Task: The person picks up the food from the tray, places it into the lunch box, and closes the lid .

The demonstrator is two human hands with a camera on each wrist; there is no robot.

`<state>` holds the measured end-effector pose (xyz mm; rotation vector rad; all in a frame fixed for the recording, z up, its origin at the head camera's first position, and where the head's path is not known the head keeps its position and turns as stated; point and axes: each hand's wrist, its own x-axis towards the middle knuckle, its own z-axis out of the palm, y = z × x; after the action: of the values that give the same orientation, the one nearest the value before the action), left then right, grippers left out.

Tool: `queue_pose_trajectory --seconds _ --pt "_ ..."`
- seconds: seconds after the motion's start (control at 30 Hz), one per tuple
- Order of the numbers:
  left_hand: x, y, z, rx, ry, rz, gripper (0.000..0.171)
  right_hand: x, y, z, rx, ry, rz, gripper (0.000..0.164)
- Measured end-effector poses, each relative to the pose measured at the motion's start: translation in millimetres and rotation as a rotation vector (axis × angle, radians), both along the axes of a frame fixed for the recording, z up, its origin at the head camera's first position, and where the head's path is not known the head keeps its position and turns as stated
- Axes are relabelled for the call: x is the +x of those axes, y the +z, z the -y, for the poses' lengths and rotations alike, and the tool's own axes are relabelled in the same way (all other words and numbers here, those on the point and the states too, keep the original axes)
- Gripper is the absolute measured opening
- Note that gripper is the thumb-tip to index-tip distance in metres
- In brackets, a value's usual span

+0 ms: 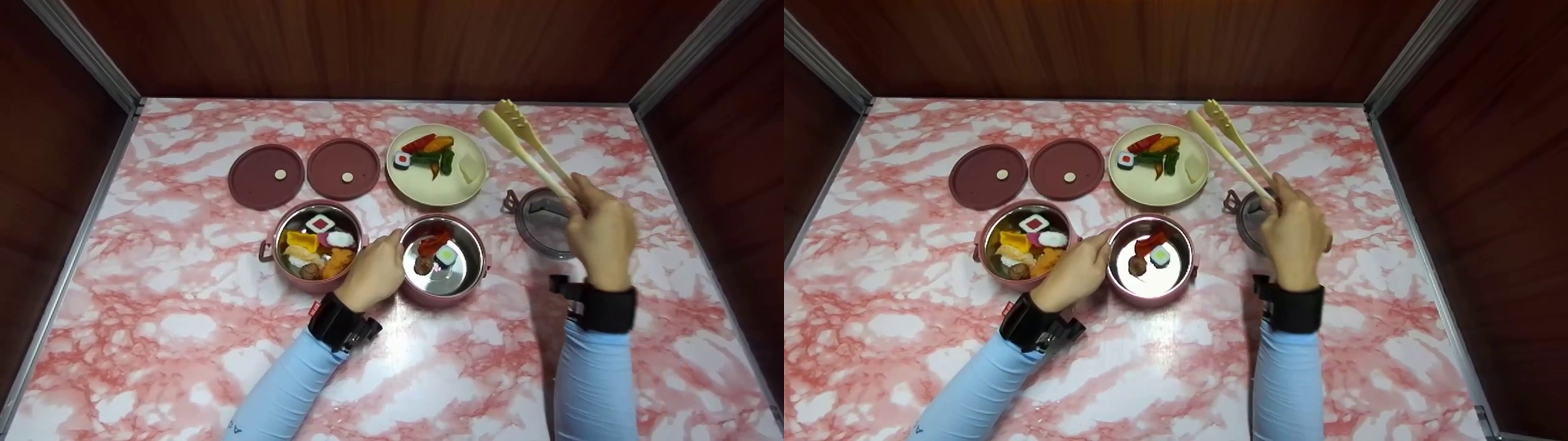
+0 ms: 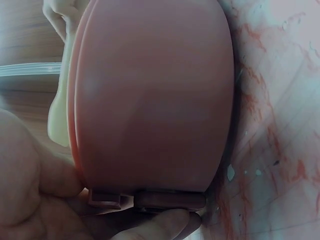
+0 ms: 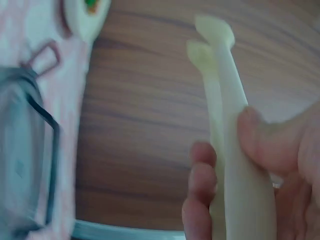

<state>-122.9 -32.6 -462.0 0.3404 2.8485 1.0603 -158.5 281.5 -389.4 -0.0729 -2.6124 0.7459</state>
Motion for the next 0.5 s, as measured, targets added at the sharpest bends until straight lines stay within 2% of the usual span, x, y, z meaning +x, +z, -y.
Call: queue_pose_trajectory --seconds 0.13,0.33,0.5 --pt "-0.2 0.5 0.3 0.004 -0.001 -0.002 0.044 -11.4 -15.2 11.1 -0.032 0.027 0.074 0.041" --pt "-0.6 -0.9 0.5 0.000 0.006 0.018 0.045 -19.4 -32.3 23.0 0.033 0.045 0.164 0.041" --pt "-0.6 -1.9 0.2 -0.008 0.004 -0.004 0.044 -20.8 -39.2 29.2 0.089 0.075 0.215 0.042"
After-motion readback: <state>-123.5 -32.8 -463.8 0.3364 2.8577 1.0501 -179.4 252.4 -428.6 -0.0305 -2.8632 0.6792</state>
